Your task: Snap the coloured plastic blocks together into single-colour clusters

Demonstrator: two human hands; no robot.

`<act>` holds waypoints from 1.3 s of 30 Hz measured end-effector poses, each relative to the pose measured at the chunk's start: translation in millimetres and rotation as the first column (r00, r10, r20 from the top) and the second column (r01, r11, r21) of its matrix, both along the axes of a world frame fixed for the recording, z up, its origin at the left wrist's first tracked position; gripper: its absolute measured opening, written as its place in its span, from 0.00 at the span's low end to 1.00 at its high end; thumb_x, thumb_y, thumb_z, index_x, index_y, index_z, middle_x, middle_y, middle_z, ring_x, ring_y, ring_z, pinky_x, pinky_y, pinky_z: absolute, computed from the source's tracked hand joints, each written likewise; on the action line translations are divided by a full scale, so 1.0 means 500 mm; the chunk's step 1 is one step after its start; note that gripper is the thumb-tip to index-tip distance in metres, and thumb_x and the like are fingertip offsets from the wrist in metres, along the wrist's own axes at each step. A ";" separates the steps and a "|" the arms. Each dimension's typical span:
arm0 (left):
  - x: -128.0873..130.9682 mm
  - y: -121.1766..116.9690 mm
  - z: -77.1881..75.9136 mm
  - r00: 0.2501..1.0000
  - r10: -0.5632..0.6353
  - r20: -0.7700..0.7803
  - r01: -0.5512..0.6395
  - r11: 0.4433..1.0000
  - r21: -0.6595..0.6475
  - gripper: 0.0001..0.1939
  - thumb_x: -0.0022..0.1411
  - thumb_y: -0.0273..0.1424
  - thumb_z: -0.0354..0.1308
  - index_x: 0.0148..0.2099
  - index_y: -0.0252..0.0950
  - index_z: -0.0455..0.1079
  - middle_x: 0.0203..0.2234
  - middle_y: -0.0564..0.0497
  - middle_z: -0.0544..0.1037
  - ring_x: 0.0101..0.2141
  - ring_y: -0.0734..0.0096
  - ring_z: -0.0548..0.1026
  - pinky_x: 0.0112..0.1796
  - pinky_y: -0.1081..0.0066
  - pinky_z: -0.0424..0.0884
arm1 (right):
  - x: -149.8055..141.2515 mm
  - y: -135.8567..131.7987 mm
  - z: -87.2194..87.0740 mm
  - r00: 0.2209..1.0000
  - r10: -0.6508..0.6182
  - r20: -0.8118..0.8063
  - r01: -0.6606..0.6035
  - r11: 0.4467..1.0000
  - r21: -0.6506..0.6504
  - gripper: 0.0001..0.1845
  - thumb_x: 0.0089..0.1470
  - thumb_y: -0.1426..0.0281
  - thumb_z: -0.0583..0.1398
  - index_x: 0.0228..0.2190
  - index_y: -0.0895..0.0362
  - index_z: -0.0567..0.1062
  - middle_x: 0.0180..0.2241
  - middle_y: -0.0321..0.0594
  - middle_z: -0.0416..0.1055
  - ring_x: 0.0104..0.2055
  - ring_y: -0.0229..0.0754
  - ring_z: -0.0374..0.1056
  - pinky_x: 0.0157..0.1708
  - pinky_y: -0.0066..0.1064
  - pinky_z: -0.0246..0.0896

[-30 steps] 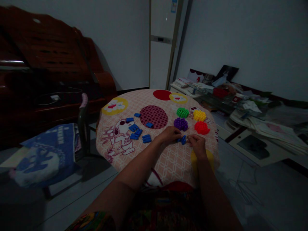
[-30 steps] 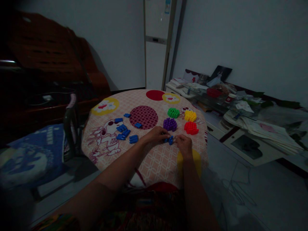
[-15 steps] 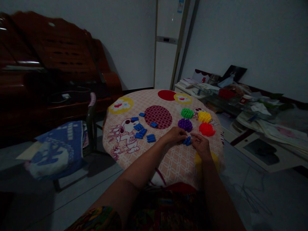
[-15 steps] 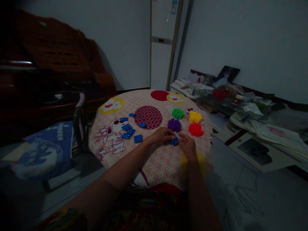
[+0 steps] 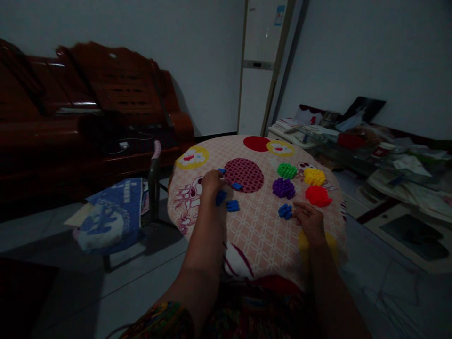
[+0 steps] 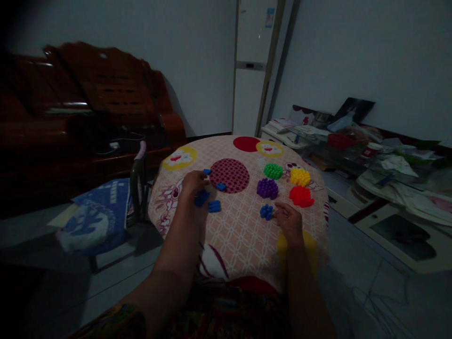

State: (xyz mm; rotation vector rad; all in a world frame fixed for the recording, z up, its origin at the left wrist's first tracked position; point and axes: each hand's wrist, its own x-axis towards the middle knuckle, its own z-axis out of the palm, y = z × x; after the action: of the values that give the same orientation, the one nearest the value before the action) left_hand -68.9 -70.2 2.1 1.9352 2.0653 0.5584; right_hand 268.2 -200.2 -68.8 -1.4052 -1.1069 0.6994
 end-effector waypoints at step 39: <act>0.114 -0.131 -0.022 0.833 -0.533 0.151 0.531 0.845 0.055 0.07 0.57 0.29 0.62 0.39 0.35 0.78 0.36 0.47 0.82 0.39 0.63 0.78 0.42 0.70 0.71 | -0.054 -0.034 0.020 0.956 -0.271 -0.109 0.287 0.941 0.180 0.14 0.48 0.63 0.61 0.35 0.59 0.78 0.22 0.35 0.72 0.19 0.34 0.62 0.20 0.26 0.58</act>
State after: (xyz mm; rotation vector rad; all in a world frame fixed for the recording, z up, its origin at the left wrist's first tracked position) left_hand -11.9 -135.9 -8.7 2.2547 1.3302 0.5658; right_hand 241.3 -217.2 -59.0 -1.3195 -0.8631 0.4292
